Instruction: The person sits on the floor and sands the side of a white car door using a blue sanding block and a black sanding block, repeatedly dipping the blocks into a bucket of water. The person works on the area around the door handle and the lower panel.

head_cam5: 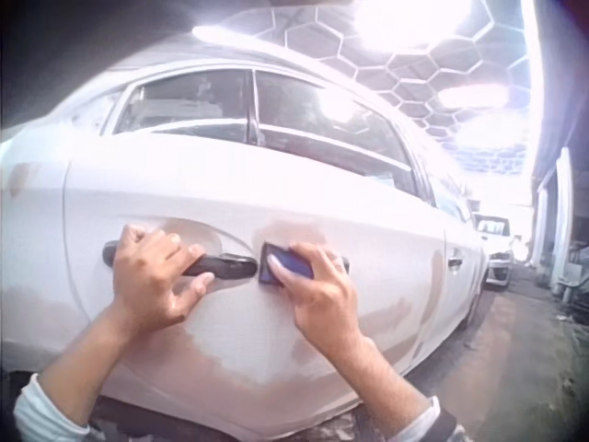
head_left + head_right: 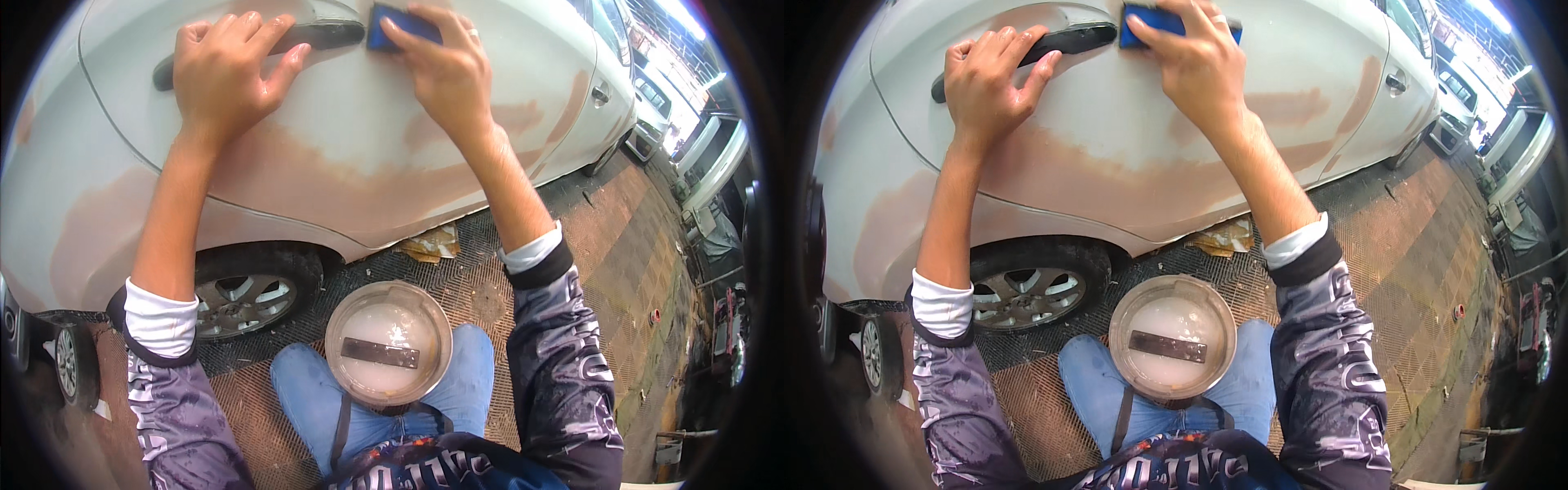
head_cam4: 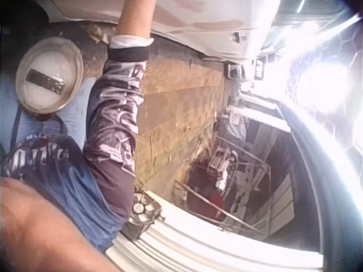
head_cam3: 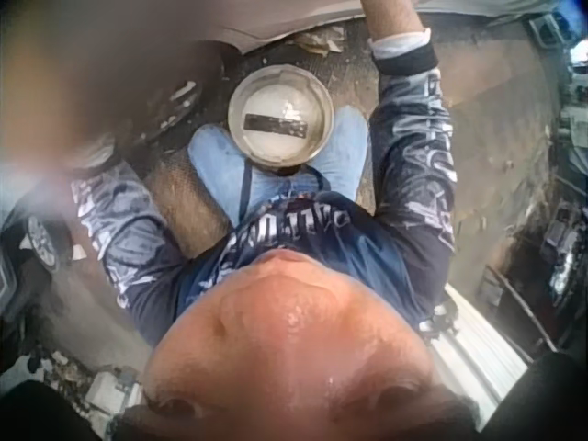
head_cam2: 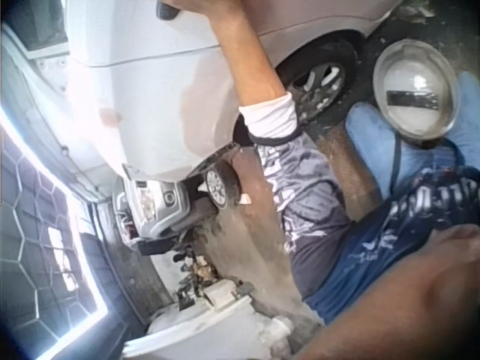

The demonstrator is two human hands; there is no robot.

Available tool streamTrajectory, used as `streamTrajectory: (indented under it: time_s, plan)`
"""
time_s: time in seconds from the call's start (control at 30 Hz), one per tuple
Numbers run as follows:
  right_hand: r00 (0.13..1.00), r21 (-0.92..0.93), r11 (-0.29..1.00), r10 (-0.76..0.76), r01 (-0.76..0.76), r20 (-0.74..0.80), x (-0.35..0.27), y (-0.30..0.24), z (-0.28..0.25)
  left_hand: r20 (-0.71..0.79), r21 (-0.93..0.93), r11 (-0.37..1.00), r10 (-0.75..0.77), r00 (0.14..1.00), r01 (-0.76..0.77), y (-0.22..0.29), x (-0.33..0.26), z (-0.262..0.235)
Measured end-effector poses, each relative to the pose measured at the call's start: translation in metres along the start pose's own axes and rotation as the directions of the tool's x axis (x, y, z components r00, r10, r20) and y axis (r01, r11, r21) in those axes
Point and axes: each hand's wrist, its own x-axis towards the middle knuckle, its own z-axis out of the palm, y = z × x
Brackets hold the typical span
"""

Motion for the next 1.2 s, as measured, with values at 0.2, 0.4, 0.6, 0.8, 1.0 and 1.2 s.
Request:
streamTrajectory:
  time_s: [0.2, 0.4, 0.6, 0.8, 1.0, 1.2]
  plan:
    - [0.999, -0.017, 1.0, -0.016, 0.015, -0.044, -0.005, 0.007, 0.008, -0.028, 0.02, 1.0, 0.014, 1.0, -0.013, 0.0, -0.001, 0.0]
    - [0.995, -0.019, 0.995, -0.097, 0.096, -0.02, -0.028, 0.012, 0.001, 0.007, -0.012, 1.0, -0.014, 1.0, 0.014, 0.002, 0.0, -0.001]
    - [0.993, 0.066, 0.991, -0.115, 0.114, 0.022, 0.001, 0.019, -0.003, 0.031, 0.008, 1.0, -0.018, 0.999, 0.018, 0.002, 0.0, -0.004]
    - [0.991, 0.071, 0.989, -0.131, 0.128, 0.035, 0.004, 0.025, -0.006, -0.015, 0.009, 1.0, 0.009, 1.0, -0.009, 0.002, 0.002, -0.002]
    - [0.988, 0.014, 0.988, -0.152, 0.152, 0.033, -0.012, 0.031, -0.003, -0.022, -0.013, 1.0, 0.007, 1.0, -0.007, 0.001, 0.006, -0.006]
    - [0.986, 0.048, 0.986, -0.16, 0.158, 0.041, 0.028, 0.03, -0.017, -0.003, 0.011, 1.0, 0.011, 1.0, -0.011, 0.0, 0.021, -0.018]
